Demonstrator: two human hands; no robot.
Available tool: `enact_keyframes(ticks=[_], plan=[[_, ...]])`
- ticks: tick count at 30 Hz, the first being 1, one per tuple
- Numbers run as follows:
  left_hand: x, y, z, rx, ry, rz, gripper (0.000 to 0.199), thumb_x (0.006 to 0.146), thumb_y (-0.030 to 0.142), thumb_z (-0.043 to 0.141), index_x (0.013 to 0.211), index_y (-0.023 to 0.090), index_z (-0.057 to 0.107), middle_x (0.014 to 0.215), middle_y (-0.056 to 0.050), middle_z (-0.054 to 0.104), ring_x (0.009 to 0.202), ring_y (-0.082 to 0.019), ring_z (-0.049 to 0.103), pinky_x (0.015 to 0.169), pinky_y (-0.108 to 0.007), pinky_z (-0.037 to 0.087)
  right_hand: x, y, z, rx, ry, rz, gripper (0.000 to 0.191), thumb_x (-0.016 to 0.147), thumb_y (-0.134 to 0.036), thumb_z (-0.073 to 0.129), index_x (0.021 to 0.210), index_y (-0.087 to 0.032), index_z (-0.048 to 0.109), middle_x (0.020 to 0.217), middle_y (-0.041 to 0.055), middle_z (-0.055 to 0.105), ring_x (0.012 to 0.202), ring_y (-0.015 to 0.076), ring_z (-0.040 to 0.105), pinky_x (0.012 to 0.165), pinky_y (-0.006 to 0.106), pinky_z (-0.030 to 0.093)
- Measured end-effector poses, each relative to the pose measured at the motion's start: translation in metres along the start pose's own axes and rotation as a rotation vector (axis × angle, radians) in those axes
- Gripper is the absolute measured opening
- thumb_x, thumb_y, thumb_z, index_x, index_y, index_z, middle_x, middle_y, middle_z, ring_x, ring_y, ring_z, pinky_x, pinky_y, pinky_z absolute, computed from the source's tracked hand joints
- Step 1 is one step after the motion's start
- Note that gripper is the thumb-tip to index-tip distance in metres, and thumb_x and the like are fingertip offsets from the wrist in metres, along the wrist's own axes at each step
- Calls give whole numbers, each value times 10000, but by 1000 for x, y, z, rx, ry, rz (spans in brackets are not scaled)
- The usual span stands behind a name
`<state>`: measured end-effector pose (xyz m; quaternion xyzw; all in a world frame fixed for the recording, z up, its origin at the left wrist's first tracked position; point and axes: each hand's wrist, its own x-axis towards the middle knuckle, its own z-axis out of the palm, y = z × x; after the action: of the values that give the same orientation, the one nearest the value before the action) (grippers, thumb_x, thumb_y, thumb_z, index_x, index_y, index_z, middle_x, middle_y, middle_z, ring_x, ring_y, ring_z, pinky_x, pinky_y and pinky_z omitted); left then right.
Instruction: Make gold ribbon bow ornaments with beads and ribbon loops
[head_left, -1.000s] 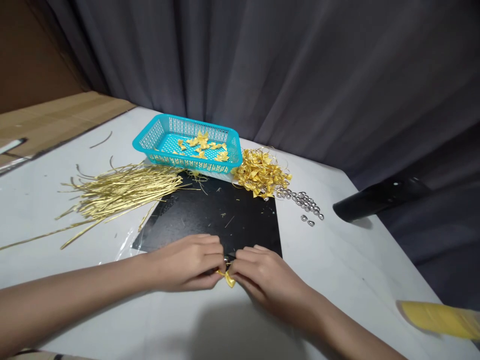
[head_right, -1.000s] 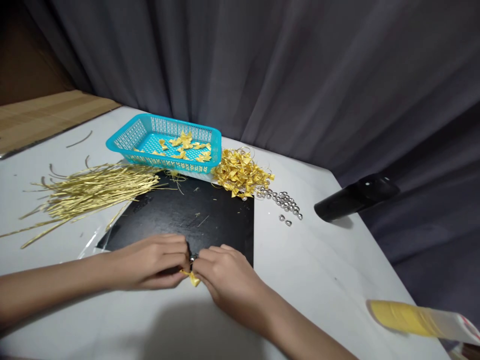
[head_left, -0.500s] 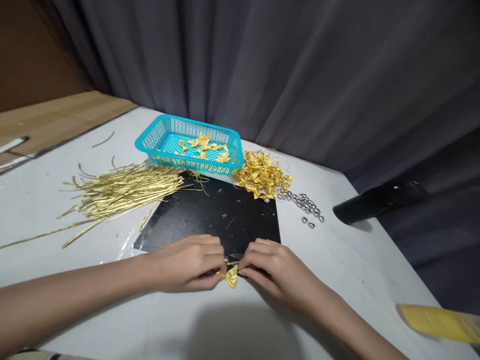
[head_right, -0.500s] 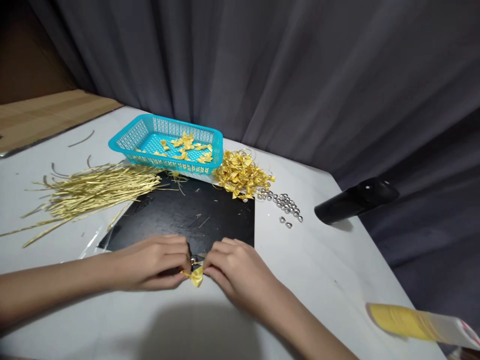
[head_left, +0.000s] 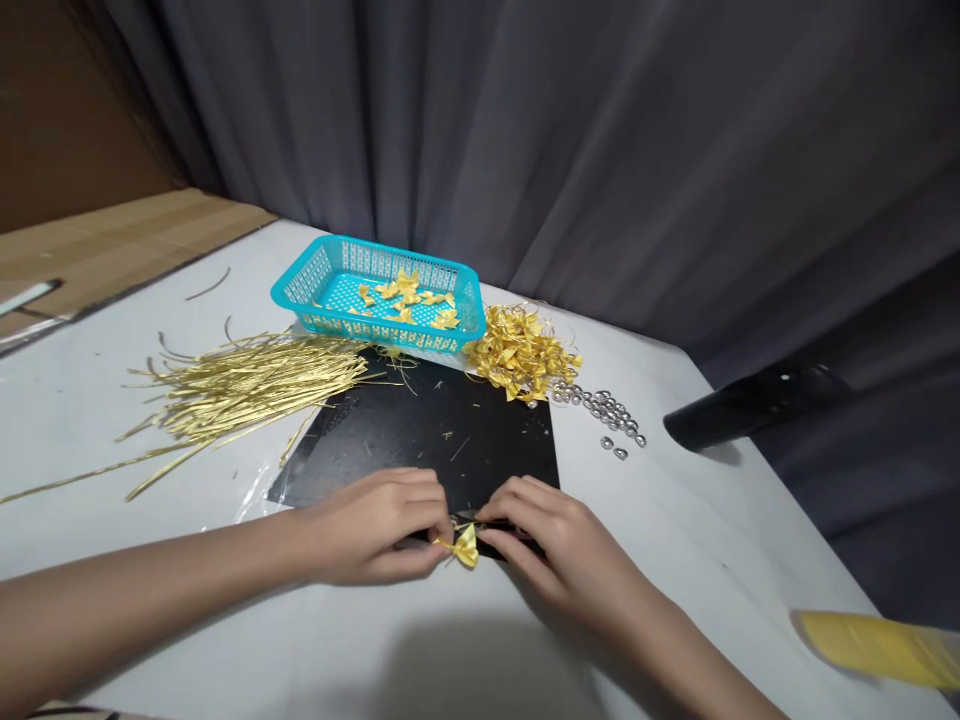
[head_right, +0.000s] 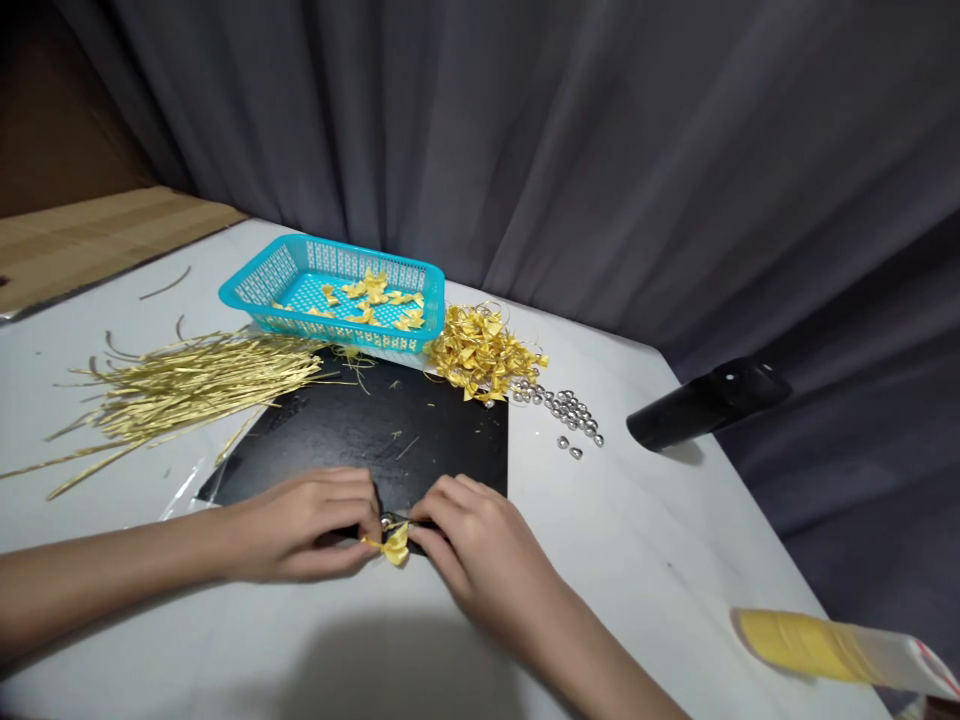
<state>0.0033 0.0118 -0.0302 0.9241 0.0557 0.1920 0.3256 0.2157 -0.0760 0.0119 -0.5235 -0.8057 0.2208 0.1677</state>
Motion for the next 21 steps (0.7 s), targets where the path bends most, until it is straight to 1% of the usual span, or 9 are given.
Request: enact_keyframes(ticks=[3, 6, 8, 11, 14, 15, 17, 19, 21], plan=[[0, 2, 0, -4, 31, -19, 77, 859, 128, 533, 840, 186, 581, 782, -31, 649, 724, -154, 564, 701, -247, 428, -4, 0, 6, -2, 114, -15, 137, 931, -135, 521, 923, -167, 653, 855, 56, 660, 773, 184, 583, 693, 286, 462], [-1, 2, 0, -3, 40, -34, 64, 856, 138, 544, 837, 179, 589, 781, -35, 652, 726, -156, 569, 697, -246, 425, -6, -1, 13, -24, 182, -49, 167, 933, -120, 494, 943, -168, 654, 850, 61, 666, 751, 185, 579, 674, 290, 455], [-1, 2, 0, 3, 47, -40, 64, 865, 153, 543, 825, 174, 589, 767, -37, 646, 714, -155, 564, 683, -245, 421, -7, -3, 16, -41, 175, -55, 188, 926, -108, 488, 972, -179, 656, 855, 59, 670, 753, 189, 580, 673, 294, 456], [-1, 3, -1, 5, 70, -36, 88, 879, 164, 525, 809, 173, 578, 745, -33, 634, 692, -151, 553, 668, -245, 418, -11, -10, 18, -83, 116, -62, 257, 898, -66, 473, 1017, -202, 655, 915, 53, 676, 783, 194, 586, 698, 308, 460], [0, 3, -1, -13, 89, -35, 78, 877, 152, 521, 818, 172, 568, 757, -31, 634, 698, -147, 553, 677, -242, 418, -13, -16, 18, -173, 167, -97, 310, 888, -64, 462, 1124, -186, 622, 1018, 86, 669, 816, 202, 588, 713, 327, 453], [0, 3, -1, -19, 95, -37, 69, 874, 153, 525, 823, 171, 567, 761, -31, 635, 700, -147, 555, 679, -242, 419, -14, -17, 19, -217, 200, -132, 306, 891, -73, 470, 1141, -176, 614, 1034, 97, 668, 815, 202, 586, 705, 328, 447], [0, 3, -1, -29, 103, -38, 65, 875, 161, 526, 825, 169, 566, 756, -32, 630, 702, -149, 555, 675, -242, 418, -14, -17, 22, -326, 260, -254, 258, 903, -89, 484, 1107, -162, 625, 1050, 103, 677, 835, 205, 585, 700, 330, 436], [0, 3, -1, -41, 104, -38, 83, 884, 170, 515, 818, 169, 565, 746, -33, 623, 699, -151, 553, 665, -242, 418, -14, -15, 28, -439, 285, -398, 210, 920, -87, 477, 1024, -152, 648, 1047, 94, 694, 868, 207, 590, 731, 345, 431], [0, 3, 0, -61, 99, -41, 93, 893, 177, 508, 819, 171, 564, 752, -35, 624, 706, -153, 556, 669, -243, 421, -13, -12, 35, -495, 287, -499, 216, 930, -69, 452, 951, -140, 655, 988, 80, 711, 881, 205, 602, 770, 357, 426]])
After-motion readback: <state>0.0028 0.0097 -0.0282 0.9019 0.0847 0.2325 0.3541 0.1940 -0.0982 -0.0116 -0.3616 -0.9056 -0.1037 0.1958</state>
